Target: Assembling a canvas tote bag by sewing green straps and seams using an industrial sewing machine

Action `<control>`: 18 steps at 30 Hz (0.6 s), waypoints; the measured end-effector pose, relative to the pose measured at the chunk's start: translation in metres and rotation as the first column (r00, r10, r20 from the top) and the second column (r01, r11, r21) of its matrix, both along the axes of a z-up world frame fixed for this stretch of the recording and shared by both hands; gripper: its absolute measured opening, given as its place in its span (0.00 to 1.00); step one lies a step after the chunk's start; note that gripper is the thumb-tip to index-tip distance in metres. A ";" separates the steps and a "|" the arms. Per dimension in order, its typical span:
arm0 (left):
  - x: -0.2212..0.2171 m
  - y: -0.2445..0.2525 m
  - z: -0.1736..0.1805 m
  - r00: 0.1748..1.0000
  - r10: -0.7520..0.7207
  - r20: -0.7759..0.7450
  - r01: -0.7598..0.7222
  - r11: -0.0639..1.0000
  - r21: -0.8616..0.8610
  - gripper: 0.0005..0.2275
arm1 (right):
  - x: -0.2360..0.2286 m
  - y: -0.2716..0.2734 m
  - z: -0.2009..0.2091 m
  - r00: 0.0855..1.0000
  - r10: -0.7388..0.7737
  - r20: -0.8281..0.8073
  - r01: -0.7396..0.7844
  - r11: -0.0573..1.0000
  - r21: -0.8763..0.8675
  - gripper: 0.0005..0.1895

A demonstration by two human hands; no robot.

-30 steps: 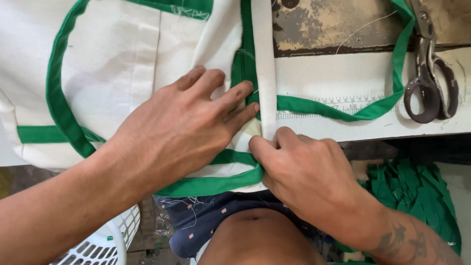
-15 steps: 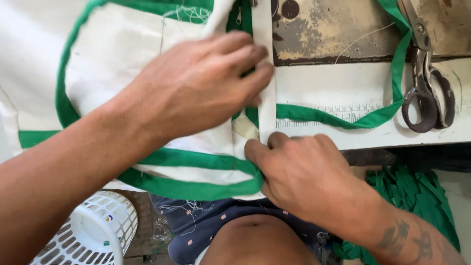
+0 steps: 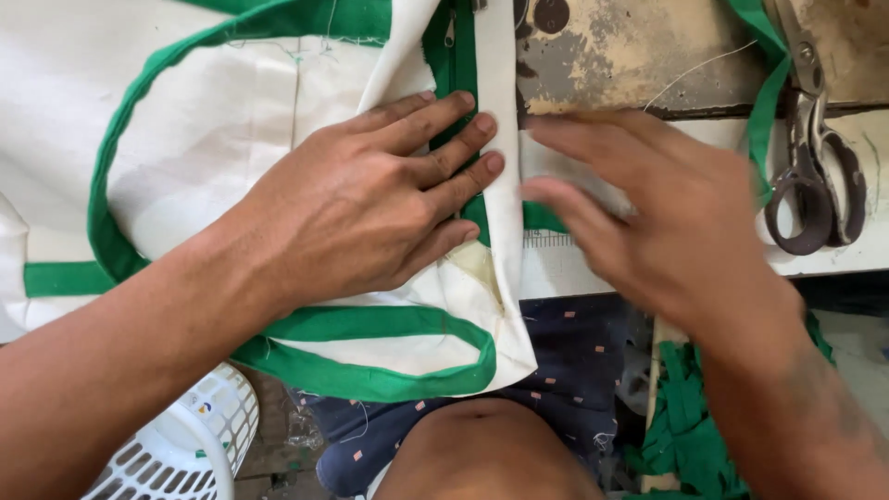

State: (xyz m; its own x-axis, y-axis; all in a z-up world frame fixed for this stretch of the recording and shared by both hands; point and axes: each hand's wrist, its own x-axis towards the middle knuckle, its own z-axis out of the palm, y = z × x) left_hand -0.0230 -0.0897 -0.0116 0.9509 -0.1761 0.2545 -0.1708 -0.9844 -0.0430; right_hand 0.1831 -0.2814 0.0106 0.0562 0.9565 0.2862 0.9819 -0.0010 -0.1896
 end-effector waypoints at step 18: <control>0.003 0.007 0.005 0.995 0.072 0.076 -0.075 0.996 0.040 0.25 | 0.021 0.027 -0.033 0.951 0.302 -0.065 -0.307 0.947 -0.091 0.42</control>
State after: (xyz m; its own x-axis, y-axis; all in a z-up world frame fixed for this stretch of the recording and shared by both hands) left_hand -0.0204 -0.0831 -0.0062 0.9405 -0.1185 0.3184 -0.0928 -0.9912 -0.0948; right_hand 0.2039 -0.2547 -0.0219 -0.2307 0.9536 0.1937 0.9275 0.2756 -0.2524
